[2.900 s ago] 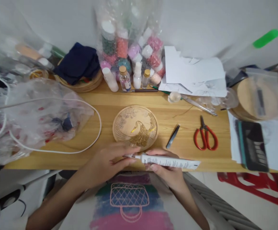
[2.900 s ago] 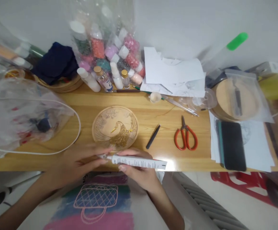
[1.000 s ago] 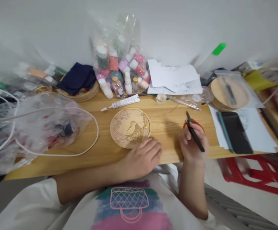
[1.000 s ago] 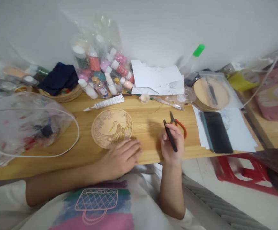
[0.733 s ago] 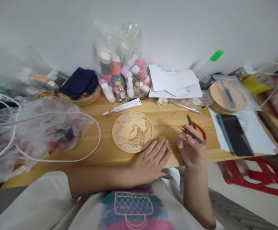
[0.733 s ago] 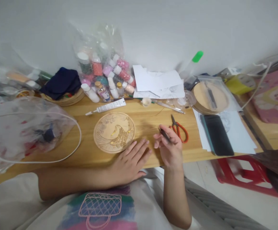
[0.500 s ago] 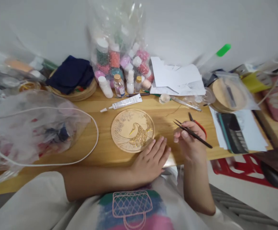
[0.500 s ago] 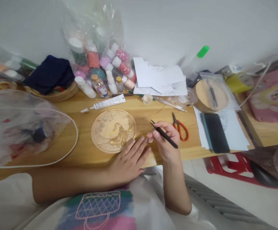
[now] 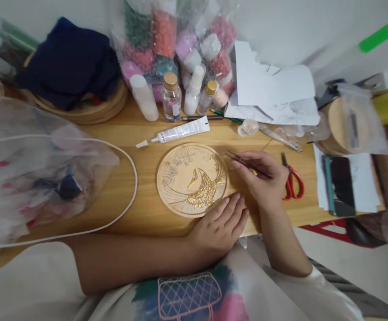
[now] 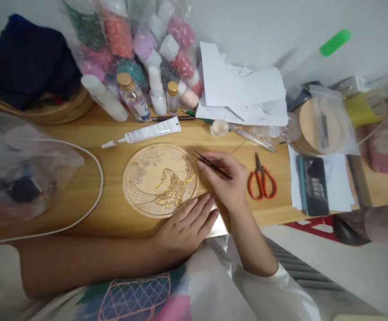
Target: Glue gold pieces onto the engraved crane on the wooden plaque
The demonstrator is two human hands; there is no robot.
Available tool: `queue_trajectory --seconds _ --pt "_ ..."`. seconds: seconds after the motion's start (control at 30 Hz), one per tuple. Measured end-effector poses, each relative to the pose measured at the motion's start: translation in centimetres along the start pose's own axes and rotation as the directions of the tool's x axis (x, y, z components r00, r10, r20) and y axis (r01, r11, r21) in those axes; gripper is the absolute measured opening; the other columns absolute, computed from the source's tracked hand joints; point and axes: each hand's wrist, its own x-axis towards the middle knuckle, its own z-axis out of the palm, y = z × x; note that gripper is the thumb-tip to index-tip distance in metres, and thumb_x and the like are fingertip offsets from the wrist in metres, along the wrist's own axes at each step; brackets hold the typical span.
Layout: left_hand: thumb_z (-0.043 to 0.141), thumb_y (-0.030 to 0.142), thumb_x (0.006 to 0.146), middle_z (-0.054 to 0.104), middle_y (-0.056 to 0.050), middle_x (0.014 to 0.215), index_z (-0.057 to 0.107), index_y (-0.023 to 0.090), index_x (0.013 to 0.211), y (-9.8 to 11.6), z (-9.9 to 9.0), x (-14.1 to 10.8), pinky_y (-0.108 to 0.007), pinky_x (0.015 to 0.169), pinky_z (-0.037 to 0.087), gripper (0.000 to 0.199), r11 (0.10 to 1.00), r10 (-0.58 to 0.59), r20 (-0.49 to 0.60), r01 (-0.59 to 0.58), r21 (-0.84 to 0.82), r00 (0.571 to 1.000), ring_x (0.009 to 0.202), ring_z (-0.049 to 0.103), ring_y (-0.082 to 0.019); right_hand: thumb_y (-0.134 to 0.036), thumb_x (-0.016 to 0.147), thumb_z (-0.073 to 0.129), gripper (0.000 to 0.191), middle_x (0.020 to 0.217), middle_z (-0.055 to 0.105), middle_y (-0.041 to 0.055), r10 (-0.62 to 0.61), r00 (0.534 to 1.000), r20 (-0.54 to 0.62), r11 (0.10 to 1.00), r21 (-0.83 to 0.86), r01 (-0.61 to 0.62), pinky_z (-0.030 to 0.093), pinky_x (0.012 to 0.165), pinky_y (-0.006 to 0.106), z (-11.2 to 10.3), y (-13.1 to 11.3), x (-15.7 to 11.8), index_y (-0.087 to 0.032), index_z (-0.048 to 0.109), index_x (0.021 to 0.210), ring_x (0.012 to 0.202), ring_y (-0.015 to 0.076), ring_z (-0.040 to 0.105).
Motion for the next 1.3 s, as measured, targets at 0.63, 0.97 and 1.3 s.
queue_trajectory --seconds 0.63,0.97,1.3 --pt "0.036 0.024 0.101 0.061 -0.014 0.139 0.056 0.008 0.134 0.1 -0.1 0.0 -0.044 0.123 0.023 0.042 0.999 -0.016 0.01 0.017 -0.047 1.0 0.131 0.056 -0.026 -0.021 0.083 0.071 0.009 0.079 0.07 0.0017 -0.033 0.923 0.383 0.984 -0.151 0.097 0.048 0.06 0.024 -0.6 -3.2 1.2 -0.021 0.076 0.089 0.07 0.0123 0.062" --pt "0.039 0.027 0.099 0.059 -0.015 0.141 0.055 0.008 0.134 0.4 0.3 -0.1 -0.044 0.122 0.023 0.043 0.999 -0.014 0.016 0.015 -0.042 1.0 0.131 0.055 -0.025 -0.015 0.075 0.07 0.007 0.069 0.072 0.0003 -0.008 0.799 0.601 0.886 -0.366 0.285 0.041 0.052 0.023 1.9 -5.4 4.8 -0.02 0.074 0.076 0.055 0.0103 0.059" --pt "0.038 0.027 0.098 0.064 -0.013 0.136 0.063 0.011 0.126 0.5 0.6 0.0 -0.049 0.125 0.01 0.041 0.998 -0.04 -0.06 0.037 -0.055 0.997 0.13 0.057 -0.027 -0.014 0.076 0.07 0.013 0.077 0.077 0.0028 0.058 0.809 0.585 0.903 -0.376 0.207 0.046 0.054 0.022 1.1 -4.4 4.2 -0.021 0.077 0.085 0.062 0.0131 0.066"
